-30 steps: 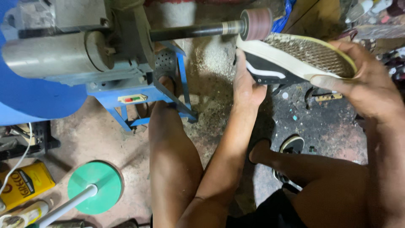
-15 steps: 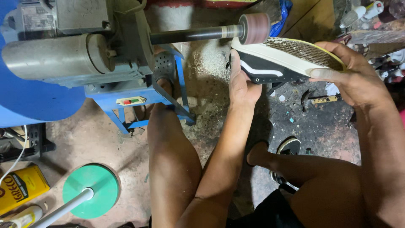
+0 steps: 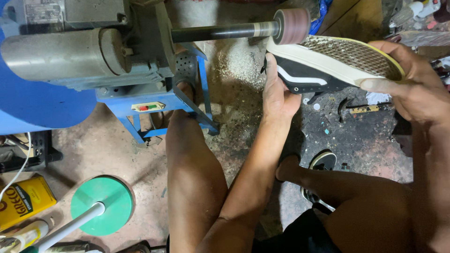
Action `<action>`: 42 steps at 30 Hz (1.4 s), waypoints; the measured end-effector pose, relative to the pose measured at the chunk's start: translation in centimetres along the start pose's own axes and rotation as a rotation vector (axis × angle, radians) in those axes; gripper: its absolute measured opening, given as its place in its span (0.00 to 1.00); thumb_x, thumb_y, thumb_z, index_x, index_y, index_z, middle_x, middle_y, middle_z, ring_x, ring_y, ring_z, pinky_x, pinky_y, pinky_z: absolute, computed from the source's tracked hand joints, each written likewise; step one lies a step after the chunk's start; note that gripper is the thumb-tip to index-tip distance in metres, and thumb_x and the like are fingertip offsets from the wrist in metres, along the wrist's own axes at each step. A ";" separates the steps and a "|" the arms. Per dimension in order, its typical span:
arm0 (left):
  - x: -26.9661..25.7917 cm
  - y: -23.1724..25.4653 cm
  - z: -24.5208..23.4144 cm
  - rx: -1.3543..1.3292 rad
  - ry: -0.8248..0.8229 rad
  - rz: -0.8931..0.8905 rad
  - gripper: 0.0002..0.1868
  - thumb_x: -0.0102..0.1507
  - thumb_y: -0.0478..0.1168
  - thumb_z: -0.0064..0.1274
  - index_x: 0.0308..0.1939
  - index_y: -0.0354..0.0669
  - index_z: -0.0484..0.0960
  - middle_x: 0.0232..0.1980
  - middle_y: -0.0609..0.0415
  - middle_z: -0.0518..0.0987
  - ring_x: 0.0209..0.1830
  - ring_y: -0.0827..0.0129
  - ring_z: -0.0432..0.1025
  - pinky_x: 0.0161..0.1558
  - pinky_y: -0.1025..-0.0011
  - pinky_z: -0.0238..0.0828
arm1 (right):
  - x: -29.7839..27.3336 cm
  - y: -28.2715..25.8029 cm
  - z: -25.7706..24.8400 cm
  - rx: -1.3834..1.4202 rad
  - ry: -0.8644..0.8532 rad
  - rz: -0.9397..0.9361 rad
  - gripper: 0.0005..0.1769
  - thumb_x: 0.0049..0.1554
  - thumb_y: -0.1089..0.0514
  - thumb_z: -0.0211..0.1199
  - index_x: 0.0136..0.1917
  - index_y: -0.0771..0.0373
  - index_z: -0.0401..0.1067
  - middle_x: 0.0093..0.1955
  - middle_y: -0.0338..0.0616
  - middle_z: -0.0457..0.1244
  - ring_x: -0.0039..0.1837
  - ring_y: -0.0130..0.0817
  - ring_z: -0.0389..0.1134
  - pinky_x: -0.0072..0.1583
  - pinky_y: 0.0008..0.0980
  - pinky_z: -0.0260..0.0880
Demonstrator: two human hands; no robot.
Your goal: The person holds a black and white sneaker and presses the sole against a rotating grinding wheel to smooth or shape the bottom. The person repeatedly repositions the shoe to grind different areas of the sole.
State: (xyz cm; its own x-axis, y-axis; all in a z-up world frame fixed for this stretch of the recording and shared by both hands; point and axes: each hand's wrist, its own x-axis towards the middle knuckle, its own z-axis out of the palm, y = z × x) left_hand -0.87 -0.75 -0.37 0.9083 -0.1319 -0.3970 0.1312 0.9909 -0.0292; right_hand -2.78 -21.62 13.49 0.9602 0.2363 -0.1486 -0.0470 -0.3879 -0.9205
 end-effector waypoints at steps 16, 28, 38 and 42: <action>4.2 3.0 -1.6 0.086 -0.010 -0.036 0.23 0.68 0.54 0.56 0.61 0.45 0.79 0.57 0.55 0.82 0.56 0.62 0.76 0.60 0.58 0.71 | 0.7 -2.2 6.8 0.152 -0.019 0.438 0.42 0.54 0.44 0.65 0.76 0.62 0.61 0.62 0.44 0.69 0.52 0.27 0.72 0.43 0.29 0.76; 4.9 3.2 -0.9 0.150 0.083 -0.024 0.22 0.67 0.55 0.55 0.60 0.49 0.80 0.57 0.57 0.81 0.56 0.63 0.74 0.60 0.57 0.70 | 0.7 -2.6 7.2 0.251 0.014 0.334 0.33 0.59 0.50 0.66 0.73 0.65 0.65 0.56 0.41 0.69 0.47 0.26 0.70 0.41 0.27 0.71; 3.0 2.6 -1.0 0.129 -0.003 -0.036 0.23 0.69 0.54 0.54 0.62 0.46 0.79 0.58 0.56 0.81 0.58 0.64 0.74 0.61 0.58 0.69 | -0.8 -1.8 5.1 0.014 0.036 0.447 0.44 0.60 0.44 0.69 0.84 0.56 0.61 0.46 0.44 0.70 0.28 0.21 0.51 0.25 0.24 0.46; 2.1 2.2 -1.1 0.128 0.021 -0.050 0.23 0.69 0.55 0.53 0.62 0.47 0.78 0.57 0.57 0.81 0.57 0.65 0.74 0.60 0.58 0.69 | -1.2 -2.1 4.4 -0.106 0.038 0.533 0.43 0.59 0.43 0.68 0.82 0.51 0.60 0.43 0.48 0.68 0.24 0.24 0.47 0.23 0.27 0.46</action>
State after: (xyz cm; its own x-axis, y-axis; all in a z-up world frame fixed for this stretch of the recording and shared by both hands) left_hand 0.87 1.15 -2.23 0.8909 -0.1794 -0.4173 0.2272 0.9715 0.0673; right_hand -4.99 -17.18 14.00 0.8201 -0.0493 -0.5701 -0.5043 -0.5332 -0.6792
